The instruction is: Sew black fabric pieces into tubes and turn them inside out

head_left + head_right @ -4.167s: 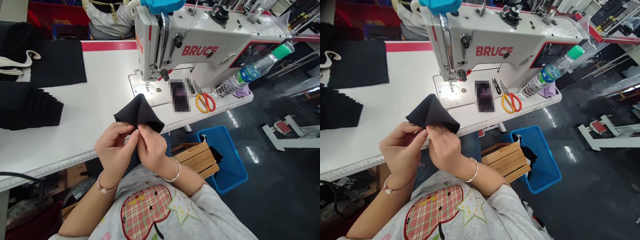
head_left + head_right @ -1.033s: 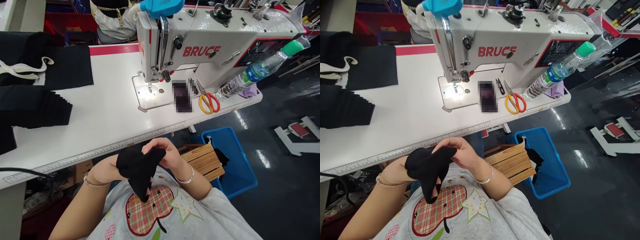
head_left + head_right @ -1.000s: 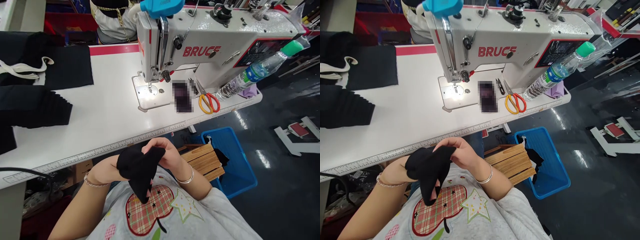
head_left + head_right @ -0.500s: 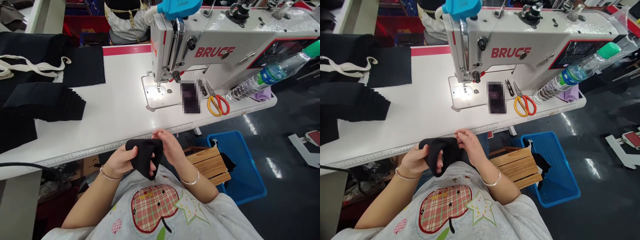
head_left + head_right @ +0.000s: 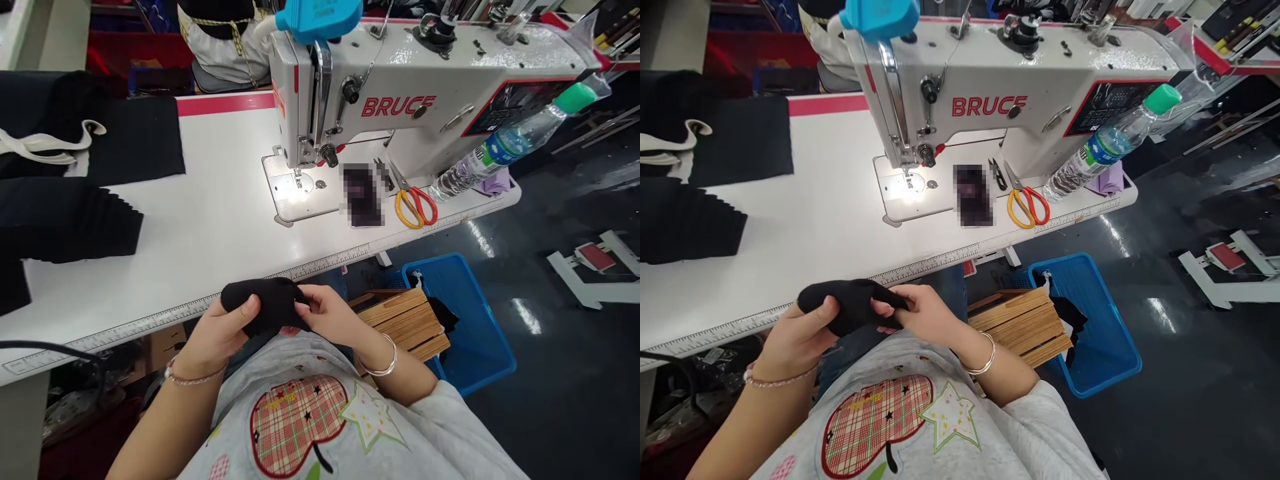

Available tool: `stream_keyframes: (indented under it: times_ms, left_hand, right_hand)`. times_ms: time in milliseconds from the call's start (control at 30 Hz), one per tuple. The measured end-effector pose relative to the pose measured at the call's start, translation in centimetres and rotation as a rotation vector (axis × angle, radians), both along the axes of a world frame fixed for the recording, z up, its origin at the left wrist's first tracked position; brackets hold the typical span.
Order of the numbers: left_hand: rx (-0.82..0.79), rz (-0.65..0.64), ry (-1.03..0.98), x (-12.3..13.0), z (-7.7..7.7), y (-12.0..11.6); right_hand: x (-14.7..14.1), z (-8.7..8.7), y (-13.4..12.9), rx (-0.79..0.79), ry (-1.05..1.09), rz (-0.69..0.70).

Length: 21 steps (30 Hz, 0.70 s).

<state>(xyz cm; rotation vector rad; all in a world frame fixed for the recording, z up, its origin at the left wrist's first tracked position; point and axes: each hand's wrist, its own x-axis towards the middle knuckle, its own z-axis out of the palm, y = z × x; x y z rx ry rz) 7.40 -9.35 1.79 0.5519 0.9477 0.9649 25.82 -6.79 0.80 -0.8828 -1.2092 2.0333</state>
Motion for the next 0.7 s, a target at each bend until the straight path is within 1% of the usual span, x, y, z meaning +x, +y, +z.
stream_keyframes:
  times_ms: [67,133,233,333,367,433,467,533,633,700]
  left_hand:
    - [0.011,-0.007,-0.018,-0.1,-0.1,-0.1]
    - [-0.02,-0.039,-0.009,-0.1,-0.3,-0.1]
    - [-0.044,-0.149,-0.008,-0.3,-0.6,-0.2]
    - [0.033,-0.294,-0.082,-0.3,-0.6,-0.3]
    - [0.059,-0.325,-0.107,-0.3,-0.5,-0.3]
    - [0.081,-0.338,-0.129,0.0,-0.2,-0.2]
    - [0.075,-0.322,-0.125,0.2,0.1,-0.1]
    - [0.05,-0.232,-0.088,0.4,0.6,0.1]
    - [0.047,-0.016,-0.02,0.2,1.1,0.5]
    - [0.091,0.15,0.052,-0.1,1.0,1.2]
  right_hand:
    - [0.3,-0.4,-0.1,0.09,-0.05,-0.014]
    - [0.5,-0.8,-0.4,0.227,-0.096,-0.08]
    - [0.7,-1.2,-0.7,0.379,-0.169,-0.148]
    - [0.7,-1.5,-0.3,0.507,-0.289,-0.223]
    - [0.7,-1.6,-0.1,0.54,-0.321,-0.258]
    - [0.6,-1.8,0.6,0.554,-0.353,-0.301]
    - [0.5,-1.9,0.9,0.533,-0.356,-0.307]
    - [0.5,-2.2,1.3,0.453,-0.349,-0.318]
    - [0.6,-2.6,1.8,0.32,-0.291,-0.377]
    - [0.6,-2.6,2.2,0.289,-0.266,-0.436]
